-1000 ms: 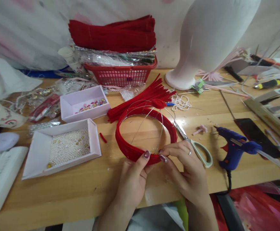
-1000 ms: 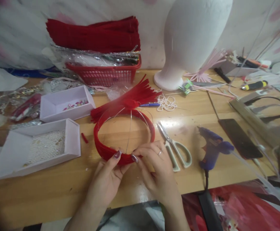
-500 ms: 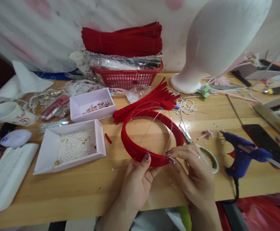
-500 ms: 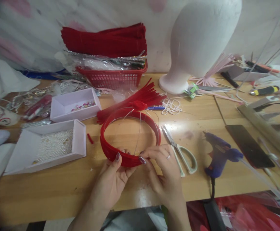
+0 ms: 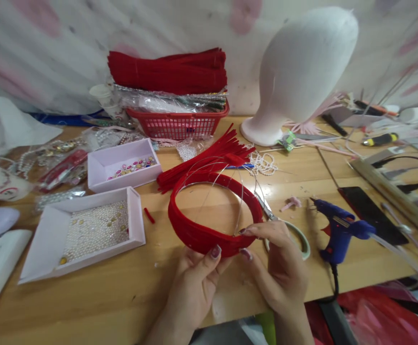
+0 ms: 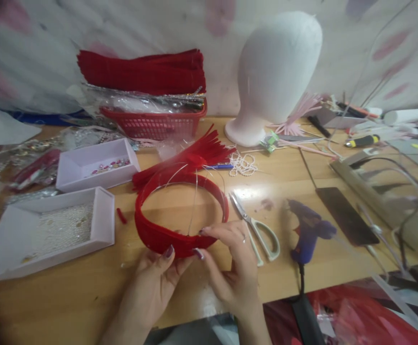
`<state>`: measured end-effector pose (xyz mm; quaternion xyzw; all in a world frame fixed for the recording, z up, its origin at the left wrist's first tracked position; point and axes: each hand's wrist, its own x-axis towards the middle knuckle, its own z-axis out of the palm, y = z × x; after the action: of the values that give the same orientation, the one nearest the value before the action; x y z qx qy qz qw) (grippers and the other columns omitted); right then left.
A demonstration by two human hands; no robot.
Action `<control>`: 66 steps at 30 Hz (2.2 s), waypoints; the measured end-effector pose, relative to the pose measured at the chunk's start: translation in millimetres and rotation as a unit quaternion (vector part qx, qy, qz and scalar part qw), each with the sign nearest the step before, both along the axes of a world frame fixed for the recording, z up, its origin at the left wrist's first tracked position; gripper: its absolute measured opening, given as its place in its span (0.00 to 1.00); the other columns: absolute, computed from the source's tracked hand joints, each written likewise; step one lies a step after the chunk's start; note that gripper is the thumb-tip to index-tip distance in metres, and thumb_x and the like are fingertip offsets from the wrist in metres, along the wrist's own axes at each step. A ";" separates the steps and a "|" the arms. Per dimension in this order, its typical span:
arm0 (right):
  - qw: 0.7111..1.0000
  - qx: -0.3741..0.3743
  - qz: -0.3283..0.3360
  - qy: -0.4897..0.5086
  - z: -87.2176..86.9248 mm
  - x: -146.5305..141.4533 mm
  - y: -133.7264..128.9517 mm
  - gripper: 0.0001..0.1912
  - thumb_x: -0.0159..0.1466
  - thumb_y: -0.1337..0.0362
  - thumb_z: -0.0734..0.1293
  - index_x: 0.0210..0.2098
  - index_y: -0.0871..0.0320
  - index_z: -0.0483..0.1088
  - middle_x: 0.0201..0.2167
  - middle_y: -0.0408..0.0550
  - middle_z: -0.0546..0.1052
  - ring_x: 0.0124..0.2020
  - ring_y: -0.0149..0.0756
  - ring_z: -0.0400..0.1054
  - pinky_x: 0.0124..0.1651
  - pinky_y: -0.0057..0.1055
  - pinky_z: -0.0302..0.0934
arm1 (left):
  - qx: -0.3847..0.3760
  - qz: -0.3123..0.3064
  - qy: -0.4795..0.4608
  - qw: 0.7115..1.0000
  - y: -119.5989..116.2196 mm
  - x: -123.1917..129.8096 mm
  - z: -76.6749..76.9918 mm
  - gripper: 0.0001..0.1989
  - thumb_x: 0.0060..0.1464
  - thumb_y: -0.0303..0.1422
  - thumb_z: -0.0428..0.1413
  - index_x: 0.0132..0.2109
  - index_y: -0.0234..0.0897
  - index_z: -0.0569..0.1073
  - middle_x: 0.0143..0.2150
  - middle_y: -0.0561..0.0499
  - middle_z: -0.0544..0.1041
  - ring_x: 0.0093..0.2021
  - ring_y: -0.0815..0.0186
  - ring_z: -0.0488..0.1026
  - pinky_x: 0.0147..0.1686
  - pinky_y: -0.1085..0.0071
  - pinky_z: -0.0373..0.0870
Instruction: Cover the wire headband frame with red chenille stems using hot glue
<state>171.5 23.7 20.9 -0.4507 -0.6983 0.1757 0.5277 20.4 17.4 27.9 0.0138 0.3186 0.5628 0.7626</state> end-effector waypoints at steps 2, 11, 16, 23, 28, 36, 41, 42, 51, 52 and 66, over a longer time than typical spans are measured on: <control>0.999 0.030 0.008 -0.032 2.5 -0.1 0.1 0.19 0.64 0.71 0.70 0.53 0.53 0.71 0.42 0.49 0.78 0.43 0.43 0.71 0.45 0.43 0.65 | -0.010 0.008 0.002 1.000 -0.1 -0.4 1.0 0.29 0.39 0.30 0.76 0.51 0.38 0.81 0.38 0.50 0.87 0.36 0.65 0.85 0.40 0.78 0.81; 0.984 0.122 -0.008 -0.132 15.6 -4.4 0.1 0.15 0.65 0.71 0.71 0.50 0.55 0.74 0.42 0.49 0.77 0.41 0.40 0.70 0.42 0.39 0.65 | 0.044 -0.028 0.021 0.998 -9.3 -10.1 -10.9 0.32 0.48 0.29 0.73 0.60 0.43 0.76 0.44 0.50 0.87 0.42 0.63 0.85 0.40 0.79 0.81; 0.980 0.123 -0.020 -0.156 18.3 -4.3 -2.5 0.15 0.65 0.67 0.72 0.51 0.53 0.76 0.43 0.50 0.77 0.41 0.41 0.69 0.42 0.41 0.64 | 0.000 -0.033 0.019 0.999 -14.8 -14.1 -7.3 0.33 0.45 0.31 0.75 0.59 0.47 0.77 0.46 0.51 0.86 0.44 0.62 0.85 0.37 0.81 0.80; 0.978 0.137 -0.019 -0.158 20.7 -4.3 -0.9 0.11 0.65 0.68 0.71 0.47 0.56 0.75 0.41 0.49 0.76 0.39 0.39 0.69 0.40 0.39 0.64 | 0.007 -0.042 0.033 0.999 -13.6 -14.1 2.6 0.36 0.39 0.34 0.77 0.58 0.47 0.78 0.49 0.50 0.86 0.44 0.63 0.84 0.39 0.82 0.79; 0.972 0.130 -0.038 -0.194 23.6 -5.5 -4.1 0.08 0.66 0.70 0.68 0.44 0.53 0.73 0.44 0.49 0.75 0.39 0.39 0.68 0.43 0.41 0.63 | 0.035 -0.040 0.026 0.998 -14.2 -11.5 -7.9 0.36 0.41 0.35 0.76 0.59 0.46 0.77 0.48 0.49 0.86 0.45 0.61 0.84 0.40 0.80 0.80; 0.962 0.103 -0.057 -0.247 33.8 -8.0 -6.1 0.16 0.68 0.76 0.63 0.48 0.51 0.73 0.47 0.48 0.69 0.43 0.40 0.63 0.46 0.40 0.59 | 0.020 -0.055 0.042 0.997 -9.8 -5.3 0.5 0.33 0.38 0.40 0.77 0.54 0.44 0.81 0.46 0.45 0.86 0.46 0.51 0.84 0.46 0.63 0.83; 0.965 0.110 -0.055 -0.233 33.6 -4.5 -5.7 0.21 0.68 0.76 0.63 0.57 0.51 0.71 0.47 0.49 0.69 0.41 0.39 0.62 0.46 0.40 0.60 | 0.068 -0.073 0.005 0.995 -2.0 2.0 16.7 0.32 0.39 0.39 0.76 0.53 0.45 0.81 0.45 0.46 0.87 0.48 0.50 0.83 0.51 0.59 0.81; 0.965 0.111 -0.057 -0.230 33.4 -4.3 -5.9 0.23 0.68 0.76 0.63 0.59 0.50 0.69 0.47 0.49 0.69 0.41 0.39 0.63 0.45 0.40 0.61 | 0.085 -0.075 0.001 0.994 -1.2 2.9 17.2 0.30 0.40 0.39 0.76 0.53 0.45 0.81 0.44 0.46 0.87 0.48 0.50 0.83 0.51 0.59 0.81; 0.965 0.104 -0.050 -0.234 34.3 -1.3 -4.8 0.26 0.69 0.75 0.61 0.64 0.50 0.65 0.46 0.49 0.68 0.40 0.38 0.62 0.44 0.39 0.60 | 0.005 -0.045 0.030 0.999 -2.4 6.6 28.2 0.33 0.32 0.39 0.78 0.50 0.47 0.82 0.36 0.52 0.87 0.39 0.56 0.85 0.45 0.65 0.82; 0.965 0.105 -0.052 -0.235 34.8 -1.1 -4.3 0.25 0.69 0.75 0.61 0.63 0.50 0.65 0.46 0.49 0.68 0.40 0.38 0.62 0.43 0.39 0.60 | 0.005 -0.043 0.026 0.999 -2.2 7.3 29.7 0.33 0.32 0.39 0.78 0.50 0.47 0.82 0.37 0.51 0.87 0.39 0.55 0.85 0.45 0.65 0.82; 0.958 0.123 -0.079 -0.248 37.9 0.1 -2.2 0.11 0.70 0.72 0.63 0.47 0.54 0.73 0.44 0.48 0.72 0.39 0.37 0.65 0.41 0.36 0.63 | 0.062 -0.063 0.013 0.996 0.2 8.1 24.8 0.29 0.38 0.39 0.77 0.51 0.45 0.81 0.38 0.49 0.87 0.43 0.54 0.85 0.48 0.64 0.82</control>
<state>171.6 21.6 58.8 -0.4651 -0.7859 -0.0713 0.4012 28.5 17.5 52.8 0.0884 0.2914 0.5325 0.7898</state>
